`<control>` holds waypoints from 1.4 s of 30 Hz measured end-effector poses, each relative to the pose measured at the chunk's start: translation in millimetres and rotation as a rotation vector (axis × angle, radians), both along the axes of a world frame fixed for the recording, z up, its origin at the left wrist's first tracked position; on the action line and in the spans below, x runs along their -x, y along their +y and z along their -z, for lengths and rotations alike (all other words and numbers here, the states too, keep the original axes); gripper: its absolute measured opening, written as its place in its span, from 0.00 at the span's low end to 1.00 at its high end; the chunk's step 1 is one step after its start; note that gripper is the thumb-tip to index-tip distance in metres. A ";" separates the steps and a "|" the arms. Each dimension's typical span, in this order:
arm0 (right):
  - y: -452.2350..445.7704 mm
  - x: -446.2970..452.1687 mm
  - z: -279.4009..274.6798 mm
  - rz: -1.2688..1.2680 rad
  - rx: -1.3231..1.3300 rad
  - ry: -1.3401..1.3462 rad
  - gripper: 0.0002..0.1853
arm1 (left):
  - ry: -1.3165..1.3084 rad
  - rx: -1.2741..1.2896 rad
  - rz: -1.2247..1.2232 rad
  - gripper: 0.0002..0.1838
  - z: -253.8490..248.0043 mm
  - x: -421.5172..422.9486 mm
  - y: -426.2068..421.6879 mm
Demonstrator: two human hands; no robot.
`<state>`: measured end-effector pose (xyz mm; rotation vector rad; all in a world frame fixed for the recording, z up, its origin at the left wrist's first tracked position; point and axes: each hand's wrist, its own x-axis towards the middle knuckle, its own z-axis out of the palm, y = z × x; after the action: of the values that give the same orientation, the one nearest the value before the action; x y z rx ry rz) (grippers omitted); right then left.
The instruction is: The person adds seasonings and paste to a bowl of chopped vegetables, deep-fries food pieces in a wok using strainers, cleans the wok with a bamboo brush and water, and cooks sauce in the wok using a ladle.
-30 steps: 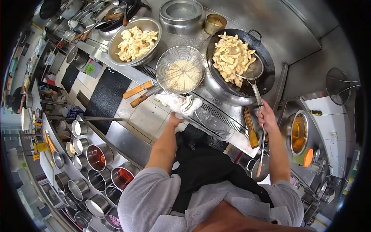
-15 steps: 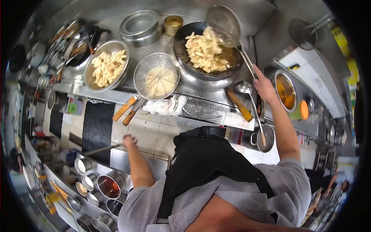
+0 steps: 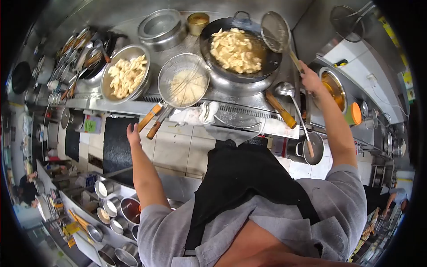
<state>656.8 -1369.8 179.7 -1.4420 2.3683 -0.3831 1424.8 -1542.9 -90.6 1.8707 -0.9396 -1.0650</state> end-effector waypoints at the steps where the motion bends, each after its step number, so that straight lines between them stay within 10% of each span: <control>1: 2.5 5.1 3.9 0.011 -0.050 -0.063 0.32 | -0.002 -0.056 0.004 0.33 -8.5 4.2 0.4; 12: -4.9 -22.3 76.9 0.118 -0.189 -1.428 0.30 | 0.057 -0.202 0.282 0.12 -76.2 25.6 49.5; 42: 45.6 -121.7 42.7 0.288 0.268 -1.203 0.29 | 0.889 -0.414 0.571 0.14 -108.9 154.0 126.6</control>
<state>778.5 -1324.1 137.0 -0.5806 1.5025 -1.2483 1270.8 -1416.3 18.3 1.1571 -0.7324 -2.3152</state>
